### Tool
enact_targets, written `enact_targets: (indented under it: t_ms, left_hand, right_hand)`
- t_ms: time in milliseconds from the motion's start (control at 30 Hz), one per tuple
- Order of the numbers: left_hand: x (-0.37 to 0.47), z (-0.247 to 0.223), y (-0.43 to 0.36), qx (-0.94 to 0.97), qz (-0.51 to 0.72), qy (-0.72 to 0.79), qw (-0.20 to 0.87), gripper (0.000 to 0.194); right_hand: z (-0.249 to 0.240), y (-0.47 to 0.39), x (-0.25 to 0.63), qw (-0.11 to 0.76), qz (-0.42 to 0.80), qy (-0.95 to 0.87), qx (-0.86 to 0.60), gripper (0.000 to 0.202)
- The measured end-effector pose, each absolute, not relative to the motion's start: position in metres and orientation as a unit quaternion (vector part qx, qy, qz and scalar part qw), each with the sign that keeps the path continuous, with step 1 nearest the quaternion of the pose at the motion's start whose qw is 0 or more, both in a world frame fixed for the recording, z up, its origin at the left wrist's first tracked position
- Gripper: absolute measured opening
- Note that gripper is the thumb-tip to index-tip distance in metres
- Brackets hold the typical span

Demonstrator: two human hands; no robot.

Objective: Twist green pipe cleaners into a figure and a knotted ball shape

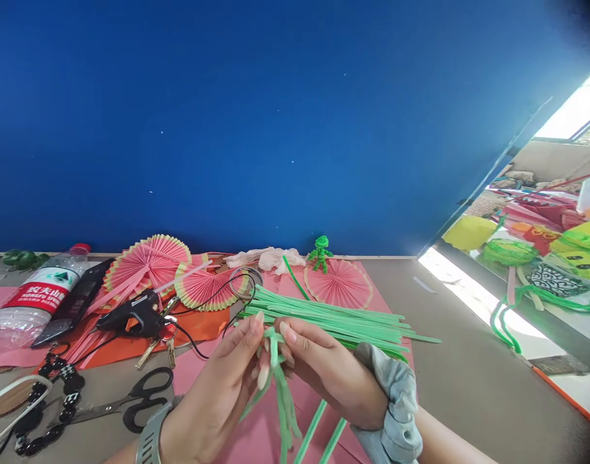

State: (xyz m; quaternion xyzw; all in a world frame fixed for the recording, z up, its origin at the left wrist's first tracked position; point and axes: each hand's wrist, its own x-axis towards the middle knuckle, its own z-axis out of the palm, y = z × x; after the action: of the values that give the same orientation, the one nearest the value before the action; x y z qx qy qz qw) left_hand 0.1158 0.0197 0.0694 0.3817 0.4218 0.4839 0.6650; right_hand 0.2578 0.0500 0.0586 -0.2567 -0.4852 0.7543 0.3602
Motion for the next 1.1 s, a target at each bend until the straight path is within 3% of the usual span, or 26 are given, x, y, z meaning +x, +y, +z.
enact_targets:
  t_ms: [133,333,533,667,800,1000,1100]
  left_hand:
    - [0.108,0.061,0.031,0.389,0.480,0.420,0.665,0.022]
    - [0.097,0.061,0.037,0.597,0.276,0.369,0.656,0.031]
    - [0.109,0.047,0.030,0.526,0.334,0.276,0.732,0.031]
    - [0.113,0.041,0.032,0.554,0.419,0.409,0.592,0.027]
    - [0.111,0.034,0.037,0.576,0.435,0.546,0.425,0.023]
    - [0.110,0.029,0.037,0.595,0.438,0.552,0.387,0.023]
    - [0.110,0.032,0.036,0.608,0.435,0.561,0.356,0.020]
  right_hand:
    - [0.059,0.062,0.265,0.392,0.758,-0.449,-0.265,0.033]
    - [0.053,0.078,0.282,0.319,0.787,-0.471,-0.240,0.033]
    - [0.049,0.076,0.280,0.305,0.769,-0.511,-0.234,0.034]
    - [0.046,0.076,0.274,0.320,0.699,-0.561,-0.306,0.039]
    - [0.033,0.075,0.265,0.264,0.641,-0.623,-0.363,0.034]
    - [0.029,0.068,0.256,0.275,0.632,-0.609,-0.393,0.031]
    - [0.037,0.065,0.259,0.326,0.541,-0.638,-0.440,0.025]
